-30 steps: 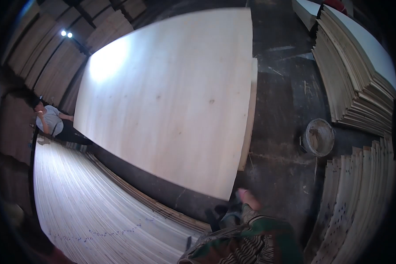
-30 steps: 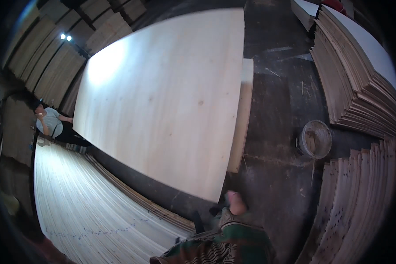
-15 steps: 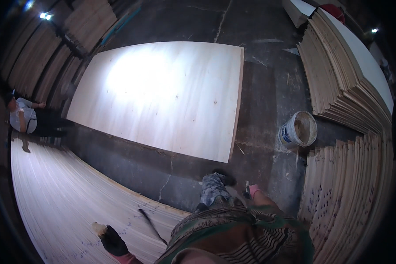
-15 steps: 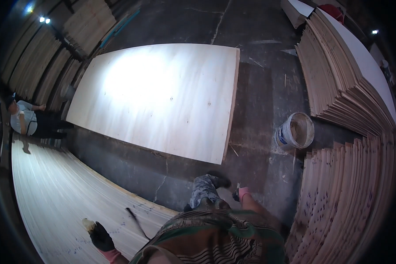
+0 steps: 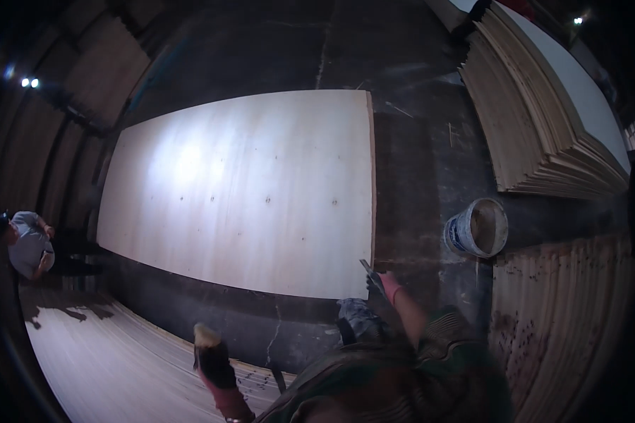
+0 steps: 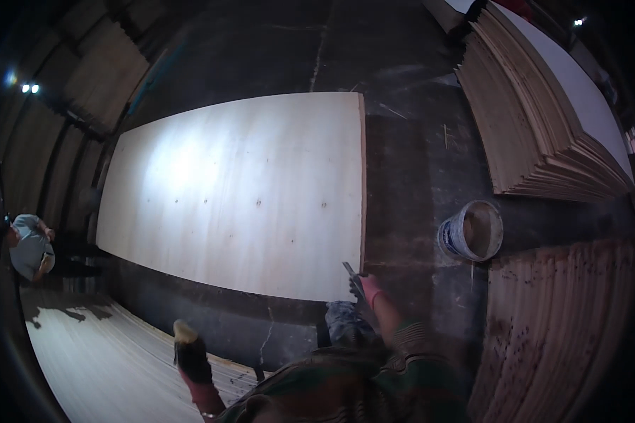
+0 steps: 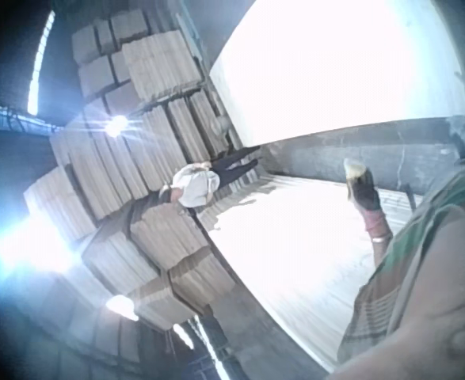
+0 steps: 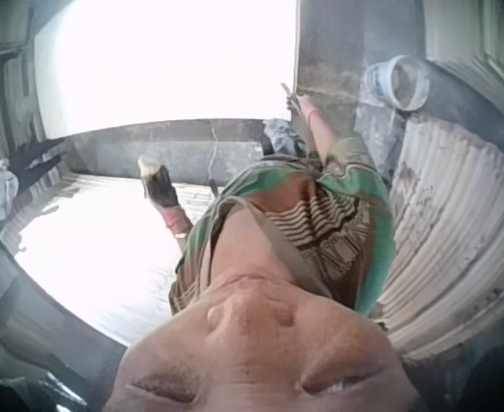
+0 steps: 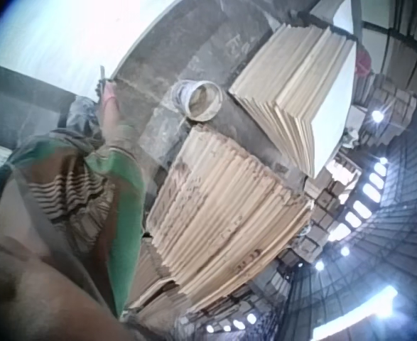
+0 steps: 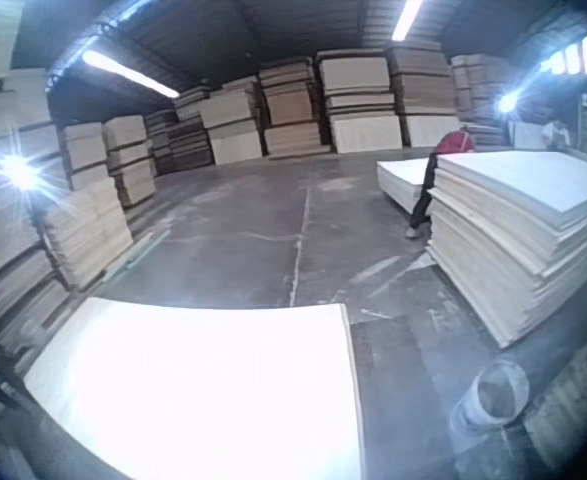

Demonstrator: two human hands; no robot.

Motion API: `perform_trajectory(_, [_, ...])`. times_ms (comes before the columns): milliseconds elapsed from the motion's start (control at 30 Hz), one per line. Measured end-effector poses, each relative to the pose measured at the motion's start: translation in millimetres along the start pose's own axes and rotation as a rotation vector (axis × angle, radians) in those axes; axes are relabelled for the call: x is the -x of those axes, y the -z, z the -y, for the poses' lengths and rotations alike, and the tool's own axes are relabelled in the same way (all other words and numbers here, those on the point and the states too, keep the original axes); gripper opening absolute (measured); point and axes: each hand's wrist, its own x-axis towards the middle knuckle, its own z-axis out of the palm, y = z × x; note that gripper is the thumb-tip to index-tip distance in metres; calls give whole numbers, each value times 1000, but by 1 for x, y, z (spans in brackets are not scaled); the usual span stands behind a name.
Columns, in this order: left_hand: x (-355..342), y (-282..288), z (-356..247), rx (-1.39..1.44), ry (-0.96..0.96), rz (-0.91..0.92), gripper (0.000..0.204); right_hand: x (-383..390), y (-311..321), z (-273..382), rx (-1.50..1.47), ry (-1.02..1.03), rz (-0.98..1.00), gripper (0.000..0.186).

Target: The person applies filler to plywood sheets using a scraper and a lump of putty, then lifts and stacks the sheets with another person.

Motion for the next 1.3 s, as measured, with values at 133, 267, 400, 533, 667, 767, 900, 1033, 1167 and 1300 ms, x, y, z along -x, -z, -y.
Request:
perform_trajectory(133, [-48, -77, 32, -71, 116, 195, 27, 32, -67, 73, 66, 40, 199, 30])
perform_trajectory(267, [-65, -161, 37, -15, 342, 352, 26, 52, -151, 101, -332, -57, 681, 29])
perform_trajectory(400, [-100, -174, 88, -157, 476, 563, 27, 87, -206, 119, -415, 133, 965, 28])
perform_trajectory(533, [-125, -181, 105, -92, 625, 584, 27, 94, -211, 132, -343, 152, 693, 25])
perform_trajectory(667, [-159, -182, 139, -326, 424, 1069, 27, 88, -219, 109, 602, 950, 447, 32])
perform_trajectory(767, [-169, -176, 180, -305, 451, 1270, 34, 67, -217, 63, 949, 1118, 289, 41])
perform_trajectory(900, [-183, -162, 259, -366, 512, 1299, 40, 7, -192, -1, 884, 1002, 191, 36])
perform_trajectory(1033, [-214, -179, 373, -258, 1211, 774, 32, -49, -146, -57, 628, 704, -36, 34])
perform_trajectory(1167, [-298, -279, 453, -343, 651, 928, 30, -76, -97, -81, -635, 326, -281, 22])
perform_trajectory(1300, [-371, -411, 532, -939, -463, 1127, 23, -67, -32, -145, -300, 192, -584, 23])
